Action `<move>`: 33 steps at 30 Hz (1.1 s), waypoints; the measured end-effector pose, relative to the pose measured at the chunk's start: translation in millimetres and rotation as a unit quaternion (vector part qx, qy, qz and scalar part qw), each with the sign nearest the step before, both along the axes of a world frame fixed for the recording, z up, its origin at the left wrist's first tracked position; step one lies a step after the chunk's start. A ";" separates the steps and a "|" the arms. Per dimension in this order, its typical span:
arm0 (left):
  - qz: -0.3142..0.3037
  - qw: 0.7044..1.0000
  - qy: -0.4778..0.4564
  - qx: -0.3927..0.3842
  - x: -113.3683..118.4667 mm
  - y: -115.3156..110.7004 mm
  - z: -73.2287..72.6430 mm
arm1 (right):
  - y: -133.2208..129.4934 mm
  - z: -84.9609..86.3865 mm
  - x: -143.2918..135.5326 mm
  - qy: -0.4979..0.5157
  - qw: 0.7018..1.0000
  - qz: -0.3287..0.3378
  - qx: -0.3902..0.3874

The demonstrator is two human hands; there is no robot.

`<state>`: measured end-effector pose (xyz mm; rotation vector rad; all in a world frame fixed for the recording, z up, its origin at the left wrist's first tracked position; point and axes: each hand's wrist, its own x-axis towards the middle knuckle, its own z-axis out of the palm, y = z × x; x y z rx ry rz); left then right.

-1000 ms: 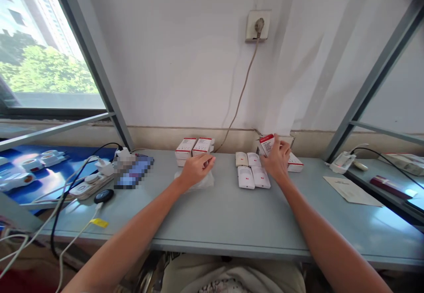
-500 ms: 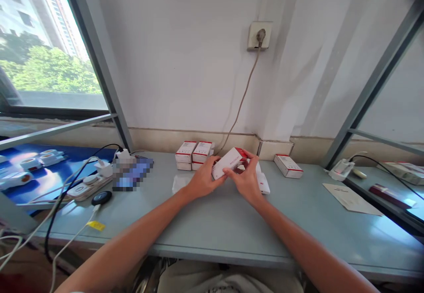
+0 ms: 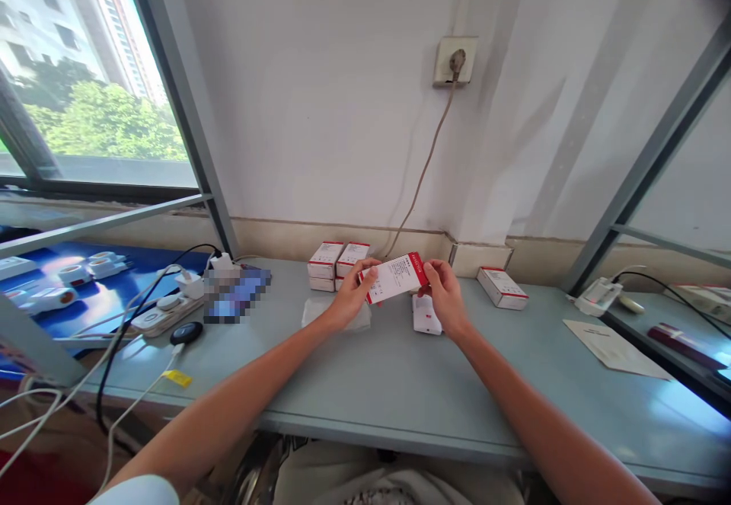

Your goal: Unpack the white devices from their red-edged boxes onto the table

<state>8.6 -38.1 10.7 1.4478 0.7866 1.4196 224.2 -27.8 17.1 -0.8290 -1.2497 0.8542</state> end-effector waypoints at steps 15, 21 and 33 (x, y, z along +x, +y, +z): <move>0.034 0.992 -0.107 -0.059 -10.2 3.4 9.2 | -12.8 -4.6 4.9 -0.295 0.931 -0.107 0.188; 0.046 0.991 -0.116 -0.045 -9.3 5.0 10.4 | -19.0 -1.1 0.3 -0.293 0.931 -0.094 0.194; 0.144 0.988 -0.058 -0.020 -15.6 11.8 6.5 | -19.5 5.4 4.7 -0.230 0.962 -0.041 0.138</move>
